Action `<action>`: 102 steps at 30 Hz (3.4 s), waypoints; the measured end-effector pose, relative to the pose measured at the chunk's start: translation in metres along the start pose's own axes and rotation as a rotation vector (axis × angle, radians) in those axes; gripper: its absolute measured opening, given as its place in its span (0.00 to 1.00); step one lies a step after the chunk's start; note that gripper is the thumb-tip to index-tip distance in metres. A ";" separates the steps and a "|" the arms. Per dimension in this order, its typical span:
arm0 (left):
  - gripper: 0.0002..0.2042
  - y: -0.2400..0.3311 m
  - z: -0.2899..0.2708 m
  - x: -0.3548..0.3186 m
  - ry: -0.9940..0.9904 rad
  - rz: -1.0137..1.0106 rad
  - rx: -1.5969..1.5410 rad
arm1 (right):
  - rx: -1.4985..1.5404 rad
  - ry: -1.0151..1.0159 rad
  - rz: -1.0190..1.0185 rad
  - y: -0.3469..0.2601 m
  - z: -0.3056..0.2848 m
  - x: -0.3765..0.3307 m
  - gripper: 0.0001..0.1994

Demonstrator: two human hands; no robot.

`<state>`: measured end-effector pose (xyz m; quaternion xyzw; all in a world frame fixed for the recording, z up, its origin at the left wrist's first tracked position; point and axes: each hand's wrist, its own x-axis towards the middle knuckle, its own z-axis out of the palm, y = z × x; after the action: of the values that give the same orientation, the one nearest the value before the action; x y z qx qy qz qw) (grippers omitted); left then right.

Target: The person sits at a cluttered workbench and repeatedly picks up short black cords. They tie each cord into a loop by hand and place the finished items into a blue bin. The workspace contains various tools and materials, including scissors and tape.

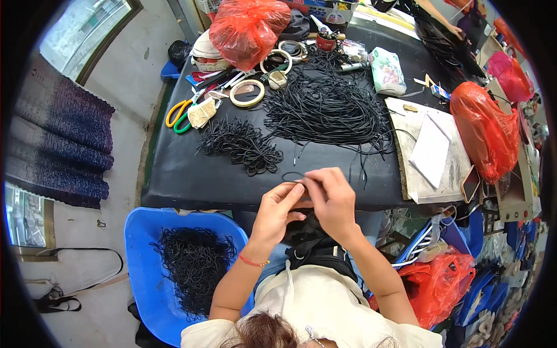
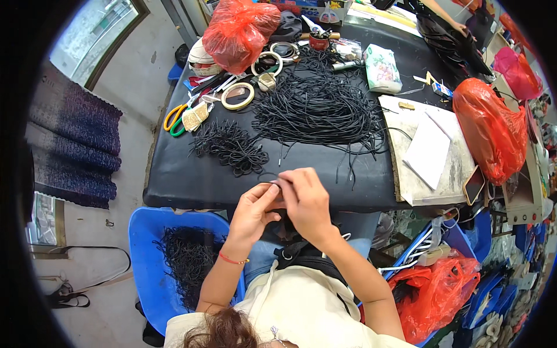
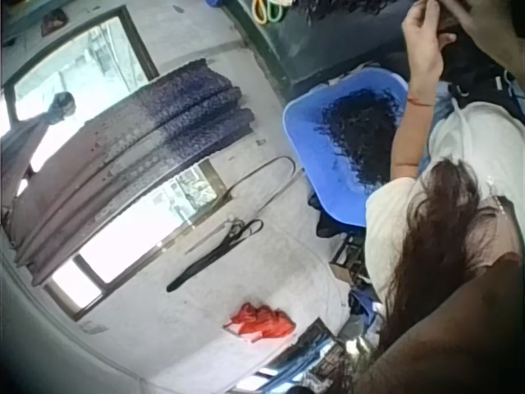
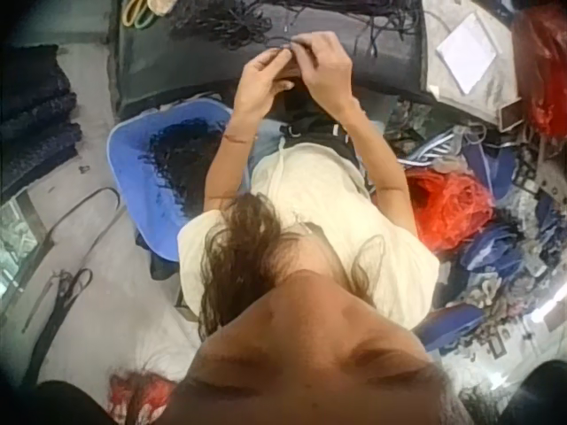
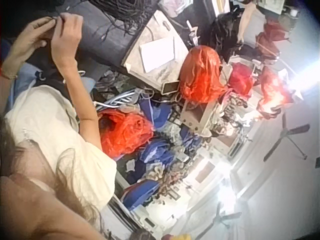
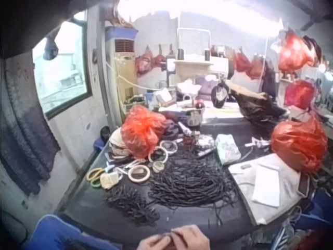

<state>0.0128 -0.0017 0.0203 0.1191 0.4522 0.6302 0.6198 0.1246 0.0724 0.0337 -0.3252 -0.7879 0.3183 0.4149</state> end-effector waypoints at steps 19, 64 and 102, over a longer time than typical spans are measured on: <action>0.06 -0.007 -0.004 0.000 0.121 0.134 -0.023 | 0.225 -0.235 0.177 0.006 0.001 -0.011 0.07; 0.11 -0.003 -0.031 -0.002 -0.044 0.226 0.209 | 0.295 -0.394 0.284 0.005 -0.011 -0.016 0.07; 0.10 -0.017 -0.024 -0.012 -0.065 0.239 0.587 | 0.716 -0.103 0.755 0.023 0.009 -0.026 0.14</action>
<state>0.0090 -0.0252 -0.0005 0.3651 0.5776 0.5370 0.4947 0.1338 0.0638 0.0004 -0.4082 -0.4768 0.7108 0.3174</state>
